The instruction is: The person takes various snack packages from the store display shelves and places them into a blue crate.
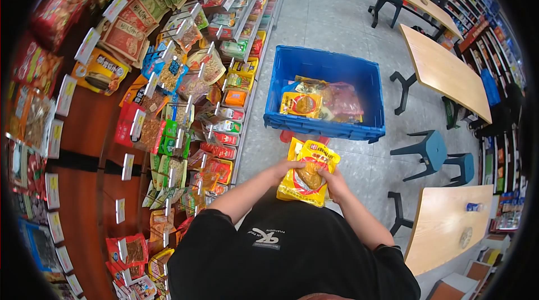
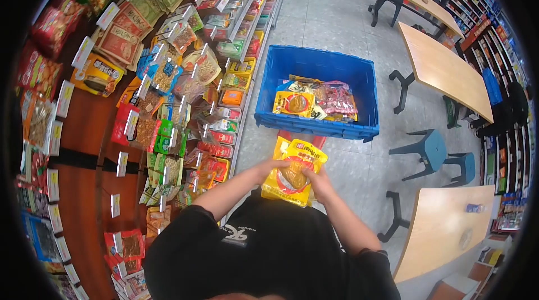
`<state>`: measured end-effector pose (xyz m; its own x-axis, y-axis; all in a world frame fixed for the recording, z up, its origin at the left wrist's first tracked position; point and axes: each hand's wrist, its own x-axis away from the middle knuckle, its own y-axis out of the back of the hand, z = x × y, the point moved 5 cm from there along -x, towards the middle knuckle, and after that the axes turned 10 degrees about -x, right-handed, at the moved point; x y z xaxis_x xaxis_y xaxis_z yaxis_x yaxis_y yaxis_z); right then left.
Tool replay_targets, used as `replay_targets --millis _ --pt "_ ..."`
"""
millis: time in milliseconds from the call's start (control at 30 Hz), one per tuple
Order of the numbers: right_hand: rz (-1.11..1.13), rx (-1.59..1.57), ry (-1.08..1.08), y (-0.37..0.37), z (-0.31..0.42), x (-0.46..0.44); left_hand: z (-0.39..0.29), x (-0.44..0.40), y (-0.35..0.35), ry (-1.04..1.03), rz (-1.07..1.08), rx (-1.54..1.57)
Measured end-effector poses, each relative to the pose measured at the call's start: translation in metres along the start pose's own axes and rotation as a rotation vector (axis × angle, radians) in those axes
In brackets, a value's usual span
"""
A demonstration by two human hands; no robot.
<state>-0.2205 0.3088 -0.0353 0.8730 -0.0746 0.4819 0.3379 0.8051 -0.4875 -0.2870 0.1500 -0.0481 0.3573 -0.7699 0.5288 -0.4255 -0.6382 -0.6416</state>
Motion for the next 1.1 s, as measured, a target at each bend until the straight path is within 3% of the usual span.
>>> replay_targets --millis 467,633,667,733,800,867,900,933,1033,1100 --pt "-0.002 -0.007 -0.013 0.029 0.005 0.023 0.023 -0.009 -0.028 0.007 0.008 0.004" --pt "0.018 -0.008 0.0 0.002 0.003 0.007 0.003 0.0 -0.006 -0.034 -0.008 -0.015" --pt "0.131 0.083 -0.061 -0.009 0.021 -0.017 -0.002 -0.001 0.0 -0.161 -0.083 0.064" --pt "0.319 0.29 -0.235 -0.046 0.058 -0.058 0.034 0.024 0.07 -0.307 -0.537 0.27" --pt "0.425 0.717 -0.375 0.056 0.032 -0.044 0.104 0.05 0.106 -0.307 -0.923 0.415" --pt "0.605 1.53 -0.409 0.175 -0.017 -0.062 0.111 0.053 0.047 -0.213 -0.946 0.001" --pt "0.727 1.856 -0.411 0.205 -0.044 -0.074 0.114 0.048 0.018 -0.162 -0.948 -0.206" --pt "0.85 2.009 -0.374 0.21 -0.069 -0.082 0.117 0.034 0.001 -0.235 -0.96 -0.413" --pt "1.069 1.909 -0.169 0.124 -0.09 -0.047 0.1 0.031 -0.063 -0.264 -0.939 -0.816" --pt "1.136 1.838 -0.081 0.116 -0.091 -0.03 0.105 0.037 -0.077 -0.212 -0.951 -0.79"
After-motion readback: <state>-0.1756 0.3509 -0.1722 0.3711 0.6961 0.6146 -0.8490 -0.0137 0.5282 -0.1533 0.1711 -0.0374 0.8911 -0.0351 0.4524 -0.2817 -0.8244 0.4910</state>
